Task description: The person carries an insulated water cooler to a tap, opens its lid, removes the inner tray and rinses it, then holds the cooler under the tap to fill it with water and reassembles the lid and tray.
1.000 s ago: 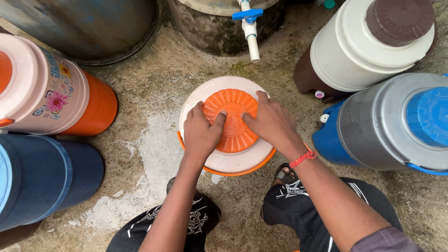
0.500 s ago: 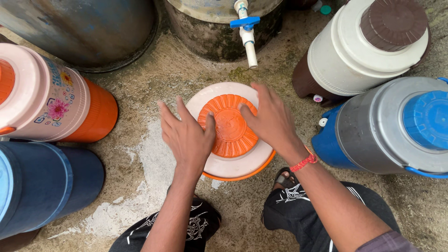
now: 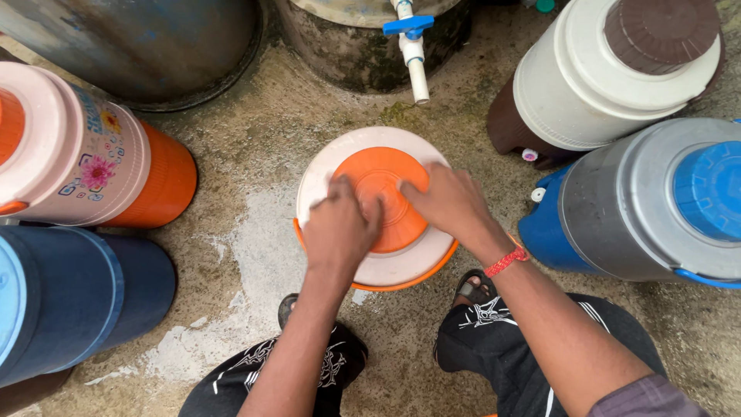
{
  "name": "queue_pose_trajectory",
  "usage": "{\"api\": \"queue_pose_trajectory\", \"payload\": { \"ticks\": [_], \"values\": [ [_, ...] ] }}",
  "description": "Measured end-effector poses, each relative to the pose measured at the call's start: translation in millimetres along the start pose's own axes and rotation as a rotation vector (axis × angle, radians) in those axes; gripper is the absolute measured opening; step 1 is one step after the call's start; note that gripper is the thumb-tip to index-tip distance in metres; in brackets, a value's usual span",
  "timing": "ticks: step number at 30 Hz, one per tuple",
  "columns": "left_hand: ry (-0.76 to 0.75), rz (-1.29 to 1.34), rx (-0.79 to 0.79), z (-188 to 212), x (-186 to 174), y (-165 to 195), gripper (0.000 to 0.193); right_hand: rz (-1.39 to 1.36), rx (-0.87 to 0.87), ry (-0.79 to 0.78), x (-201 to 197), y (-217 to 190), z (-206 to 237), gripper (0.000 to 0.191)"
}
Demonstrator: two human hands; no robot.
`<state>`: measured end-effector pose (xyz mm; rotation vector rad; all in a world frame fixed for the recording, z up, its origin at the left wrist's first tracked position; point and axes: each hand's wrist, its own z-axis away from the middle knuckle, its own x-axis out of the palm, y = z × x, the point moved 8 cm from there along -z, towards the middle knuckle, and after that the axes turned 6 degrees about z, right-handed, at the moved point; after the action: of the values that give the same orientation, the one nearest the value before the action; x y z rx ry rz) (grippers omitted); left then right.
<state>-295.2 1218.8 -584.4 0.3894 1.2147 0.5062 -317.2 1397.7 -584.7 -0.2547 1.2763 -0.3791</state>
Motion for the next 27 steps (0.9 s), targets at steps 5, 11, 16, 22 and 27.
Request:
{"api": "queue_pose_trajectory", "payload": {
  "ticks": [5,11,16,22,27],
  "values": [
    [0.112,-0.092,-0.238,7,-25,-19,0.052,-0.187,-0.436,0.587,-50,-24,21,0.051],
    [0.7,-0.073,0.307,21,-51,8,0.081,0.148,0.06,0.086,-31,-1,10,0.069],
    [0.784,-0.1,0.408,30,-55,8,0.092,0.025,0.373,-0.445,2,11,23,0.091],
    [0.194,0.061,-0.023,-1,-25,-9,0.059,-0.062,-0.224,0.184,-27,-27,9,0.073],
    [0.334,0.099,-0.049,6,-34,-12,0.042,-0.047,-0.448,0.563,-47,-23,23,0.06]
  ]
}}
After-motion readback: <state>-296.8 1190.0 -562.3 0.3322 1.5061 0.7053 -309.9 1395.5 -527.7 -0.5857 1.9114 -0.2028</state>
